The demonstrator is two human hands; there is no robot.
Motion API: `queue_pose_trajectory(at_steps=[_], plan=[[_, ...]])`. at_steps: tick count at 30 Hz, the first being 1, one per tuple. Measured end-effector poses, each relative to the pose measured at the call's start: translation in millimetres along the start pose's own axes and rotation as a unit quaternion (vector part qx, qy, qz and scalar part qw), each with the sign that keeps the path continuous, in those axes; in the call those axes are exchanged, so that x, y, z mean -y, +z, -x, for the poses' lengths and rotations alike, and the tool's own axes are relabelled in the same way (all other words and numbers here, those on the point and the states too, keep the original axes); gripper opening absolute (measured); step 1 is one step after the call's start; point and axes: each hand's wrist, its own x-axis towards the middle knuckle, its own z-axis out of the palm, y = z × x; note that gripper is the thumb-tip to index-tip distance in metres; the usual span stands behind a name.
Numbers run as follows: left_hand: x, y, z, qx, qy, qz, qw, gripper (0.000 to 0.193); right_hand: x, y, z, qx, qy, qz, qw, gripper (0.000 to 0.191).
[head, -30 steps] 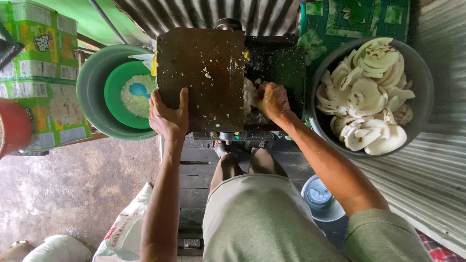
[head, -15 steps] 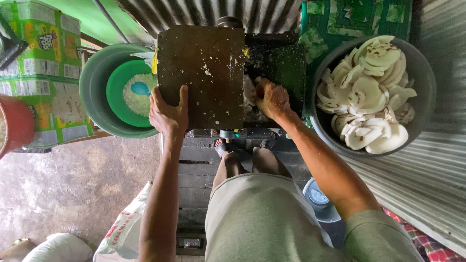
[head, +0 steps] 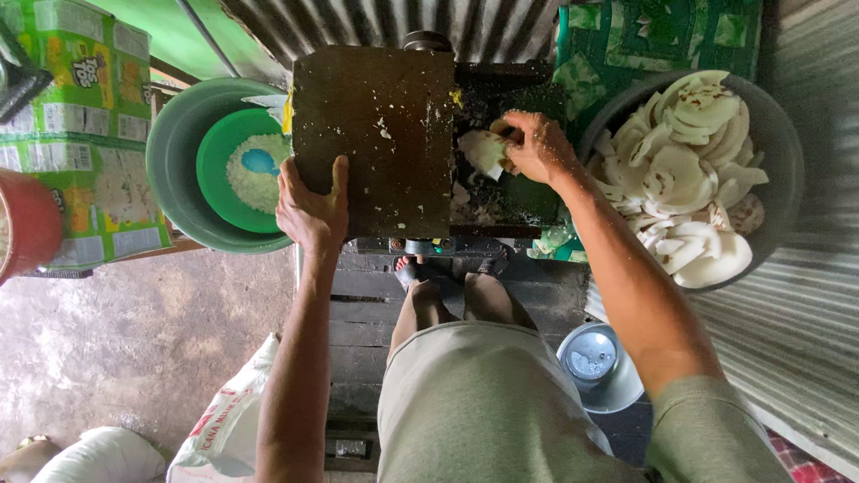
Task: The person holds the guard of a manual coconut slicing machine with one hand and feeds coconut halves against the rotating blade with the other, one piece at a time. Thin coconut slices fall into a large basin beside the machine, which gradually fills with sliced coconut.
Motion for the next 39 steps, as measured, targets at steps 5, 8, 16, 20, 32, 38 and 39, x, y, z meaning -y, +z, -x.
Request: queue_pose_trajectory(at_steps=[5,8,16,20,32,38,39], plan=[[1,-2,-1,0.001,-0.001,0.006,1.000,0.069,9,14,-12,-0.025,-0.086,0.122,0.988,0.046],[1,-3,-2,0.002,-0.007,0.007,1.000,0.069,6,25,-20,-0.052,-0.106,0.136,0.984,0.029],[0,-7,-5,0.004,-0.004,-0.004,1.000,0.072,9,39,-21,-0.092,-0.132,0.164,0.973,0.028],[-1,-7,-7,0.004,-0.014,-0.003,1.000,0.072,17,45,-19,-0.090,-0.095,0.153,0.980,0.027],[0,-8,-9,0.008,-0.012,0.006,1.000,0.072,24,53,-25,-0.040,-0.009,0.225,0.973,0.015],[0,-8,-11,0.008,-0.013,0.003,1.000,0.073,32,60,-21,-0.117,-0.087,0.117,0.982,0.024],[0,-8,-11,0.005,-0.010,0.003,1.000,0.073,30,62,-22,-0.106,-0.064,0.148,0.981,0.017]])
